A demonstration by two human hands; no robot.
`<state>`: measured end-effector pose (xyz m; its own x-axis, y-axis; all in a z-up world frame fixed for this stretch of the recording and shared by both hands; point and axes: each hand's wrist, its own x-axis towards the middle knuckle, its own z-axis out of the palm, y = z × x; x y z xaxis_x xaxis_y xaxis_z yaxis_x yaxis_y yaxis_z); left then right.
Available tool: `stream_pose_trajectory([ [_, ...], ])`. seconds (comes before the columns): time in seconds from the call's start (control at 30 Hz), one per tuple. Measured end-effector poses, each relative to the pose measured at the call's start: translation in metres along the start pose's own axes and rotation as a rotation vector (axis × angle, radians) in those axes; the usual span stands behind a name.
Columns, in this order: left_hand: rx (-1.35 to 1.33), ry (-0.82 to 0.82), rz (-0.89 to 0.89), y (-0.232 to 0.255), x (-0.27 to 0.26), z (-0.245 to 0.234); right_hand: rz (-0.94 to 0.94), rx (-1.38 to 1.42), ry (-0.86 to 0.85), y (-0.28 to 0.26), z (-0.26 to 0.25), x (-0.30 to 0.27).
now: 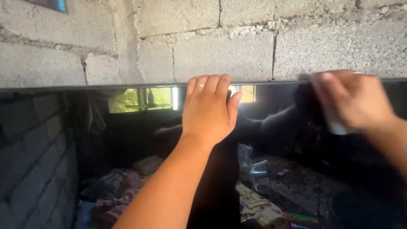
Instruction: Cleaning the edges and surface of a television screen using a cloth.
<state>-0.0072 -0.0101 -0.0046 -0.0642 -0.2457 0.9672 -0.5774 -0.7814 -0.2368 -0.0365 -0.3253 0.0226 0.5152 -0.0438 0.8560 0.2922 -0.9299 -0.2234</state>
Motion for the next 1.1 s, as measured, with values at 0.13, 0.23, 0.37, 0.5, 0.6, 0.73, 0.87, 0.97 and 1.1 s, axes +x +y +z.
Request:
stream_pose_trajectory([
  [0.13, 0.001, 0.013, 0.005, 0.0, 0.0, 0.0, -0.023, -0.129, 0.056, -0.01, 0.009, -0.003],
  [0.23, -0.002, 0.032, 0.013, -0.002, 0.001, 0.001, -0.237, -0.134, 0.153, -0.05, 0.028, -0.009],
  [0.37, -0.025, -0.001, 0.004, -0.001, 0.001, -0.001, -0.524, 0.007, 0.121, -0.123, 0.045, -0.021],
  [0.5, 0.02, -0.029, 0.016, -0.002, 0.003, -0.001, -0.725, 0.095, 0.087, -0.123, 0.042, -0.015],
  [0.6, 0.02, -0.065, 0.036, -0.004, 0.002, -0.002, -0.178, 0.024, -0.187, -0.11, 0.013, -0.015],
  [0.73, 0.019, -0.139, 0.086, -0.019, 0.001, -0.024, -0.028, -0.06, -0.11, -0.005, -0.01, -0.005],
  [0.87, 0.245, -0.164, 0.068, -0.055, -0.006, -0.063, -0.208, -0.389, 0.172, 0.11, -0.006, 0.011],
  [0.97, 0.355, -0.11, -0.031, -0.076, -0.015, -0.084, -0.217, -0.485, 0.176, 0.088, 0.005, 0.013],
  [1.1, 0.377, -0.073, -0.123, -0.089, -0.028, -0.086, -0.155, -0.315, 0.001, -0.039, 0.02, -0.003],
])
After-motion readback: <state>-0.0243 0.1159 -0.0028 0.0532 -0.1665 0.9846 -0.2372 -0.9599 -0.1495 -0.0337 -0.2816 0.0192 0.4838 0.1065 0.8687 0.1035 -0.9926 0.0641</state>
